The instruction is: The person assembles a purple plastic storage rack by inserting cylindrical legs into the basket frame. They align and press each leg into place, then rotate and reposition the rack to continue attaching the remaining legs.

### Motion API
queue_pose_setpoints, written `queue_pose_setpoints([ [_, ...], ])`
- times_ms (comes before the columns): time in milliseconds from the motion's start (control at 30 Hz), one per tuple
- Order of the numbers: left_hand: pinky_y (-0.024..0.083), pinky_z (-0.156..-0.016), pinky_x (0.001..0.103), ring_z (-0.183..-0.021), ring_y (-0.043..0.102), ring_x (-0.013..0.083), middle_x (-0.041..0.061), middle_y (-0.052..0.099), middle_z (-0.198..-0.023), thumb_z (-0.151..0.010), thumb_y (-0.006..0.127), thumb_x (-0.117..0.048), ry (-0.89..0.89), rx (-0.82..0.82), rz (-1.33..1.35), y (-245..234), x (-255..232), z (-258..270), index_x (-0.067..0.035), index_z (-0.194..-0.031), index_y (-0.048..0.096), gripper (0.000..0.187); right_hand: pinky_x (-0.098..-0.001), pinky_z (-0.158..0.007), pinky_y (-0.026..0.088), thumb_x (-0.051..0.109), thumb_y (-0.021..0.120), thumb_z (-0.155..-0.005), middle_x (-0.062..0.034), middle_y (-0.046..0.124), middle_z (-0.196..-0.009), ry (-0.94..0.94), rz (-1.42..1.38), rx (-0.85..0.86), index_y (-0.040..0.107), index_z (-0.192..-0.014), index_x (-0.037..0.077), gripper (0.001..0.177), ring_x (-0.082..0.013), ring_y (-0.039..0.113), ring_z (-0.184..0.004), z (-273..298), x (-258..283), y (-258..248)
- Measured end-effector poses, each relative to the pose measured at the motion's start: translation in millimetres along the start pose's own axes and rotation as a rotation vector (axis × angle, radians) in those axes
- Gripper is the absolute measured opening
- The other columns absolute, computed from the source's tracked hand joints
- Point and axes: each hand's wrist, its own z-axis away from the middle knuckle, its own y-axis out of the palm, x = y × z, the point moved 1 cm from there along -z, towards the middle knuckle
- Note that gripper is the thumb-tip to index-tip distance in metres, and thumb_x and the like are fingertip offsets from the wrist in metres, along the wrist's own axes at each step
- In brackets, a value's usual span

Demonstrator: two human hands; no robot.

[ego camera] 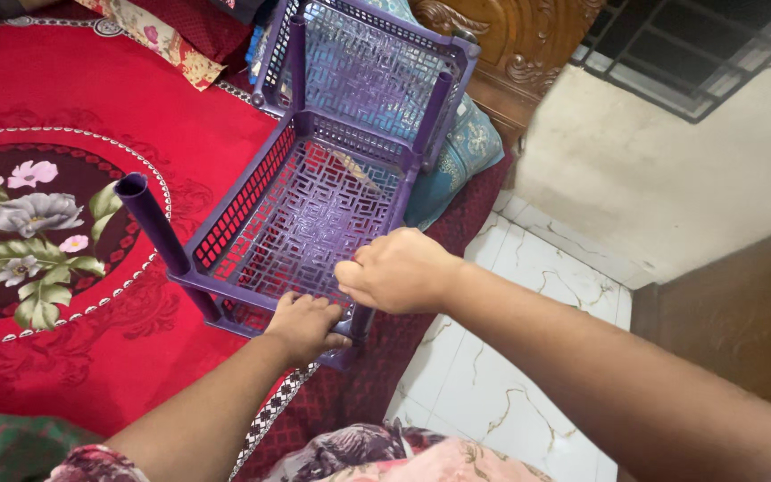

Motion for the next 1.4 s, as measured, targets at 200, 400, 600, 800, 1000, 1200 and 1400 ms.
queue_pose_setpoints([
  [200,0.03,-0.109,0.053,-0.125,0.053,0.0274,0.005,0.063,-0.122,-0.089,0.063,-0.058,0.017,0.005,0.02,1,2,0,-0.02,-0.117,0.064,0.048,-0.0495,-0.057,0.056,0.03,0.057,-0.097,-0.0139,0.071,-0.071,0.528,-0.01,0.12,0.06,-0.089,0.011,0.021,-0.0336,0.072,-0.066,-10,24,4],
  [400,0.029,-0.112,0.054,-0.13,0.051,0.0273,0.006,0.062,-0.125,-0.088,0.065,-0.059,0.011,0.028,0.046,-4,-3,4,-0.02,-0.125,0.062,0.053,-0.0532,-0.073,0.06,0.028,0.051,-0.096,-0.0194,0.074,-0.093,1.089,-0.128,0.33,0.061,-0.108,0.008,0.025,-0.0379,0.075,-0.086,-35,43,1],
  [600,0.014,-0.122,0.061,-0.135,0.049,0.0212,0.0,0.065,-0.128,-0.075,0.076,-0.045,-0.138,-0.024,0.276,-17,-18,9,-0.026,-0.133,0.057,0.064,-0.054,-0.08,0.054,0.056,0.06,-0.09,-0.0221,0.073,-0.093,1.133,-0.307,0.105,0.056,-0.115,0.006,0.056,-0.0416,0.071,-0.091,-17,49,-21],
  [800,0.053,-0.091,0.047,-0.108,0.066,0.0333,0.015,0.07,-0.111,-0.08,0.075,-0.017,0.17,-0.892,0.839,-37,-66,21,-0.007,-0.122,0.059,0.045,-0.0473,-0.073,0.053,0.054,0.066,-0.087,-0.0182,0.069,-0.087,1.159,-0.517,-0.355,0.054,-0.122,0.007,0.06,-0.0352,0.07,-0.082,2,59,-20],
  [1000,0.054,-0.075,0.031,-0.09,0.063,0.012,0.007,0.069,-0.099,-0.092,0.071,-0.014,0.025,-0.973,1.286,-47,-109,15,-0.004,-0.117,0.057,0.03,-0.0373,-0.07,0.053,0.037,0.072,-0.091,-0.0113,0.06,-0.096,1.118,-0.561,-0.708,0.055,-0.121,0.005,0.047,-0.0244,0.062,-0.077,12,61,-9],
  [1200,0.061,-0.076,0.026,-0.088,0.071,0.0074,0.003,0.074,-0.101,-0.095,0.07,-0.014,0.219,-0.88,1.756,-48,-116,-12,-0.001,-0.103,0.062,0.017,-0.0359,-0.084,0.052,0.03,0.072,-0.094,-0.0134,0.058,-0.11,1.031,-0.488,-0.806,0.054,-0.123,0.003,0.044,-0.0234,0.06,-0.098,19,65,4],
  [1400,0.056,-0.066,0.024,-0.074,0.064,0.0047,-0.002,0.072,-0.082,-0.086,0.079,-0.008,0.146,-0.84,1.564,-41,-104,-27,-0.004,-0.085,0.069,0.011,-0.0349,-0.086,0.053,0.027,0.072,-0.093,-0.0126,0.056,-0.112,1.152,-0.576,-0.838,0.054,-0.124,0.004,0.042,-0.022,0.059,-0.097,34,64,17],
])
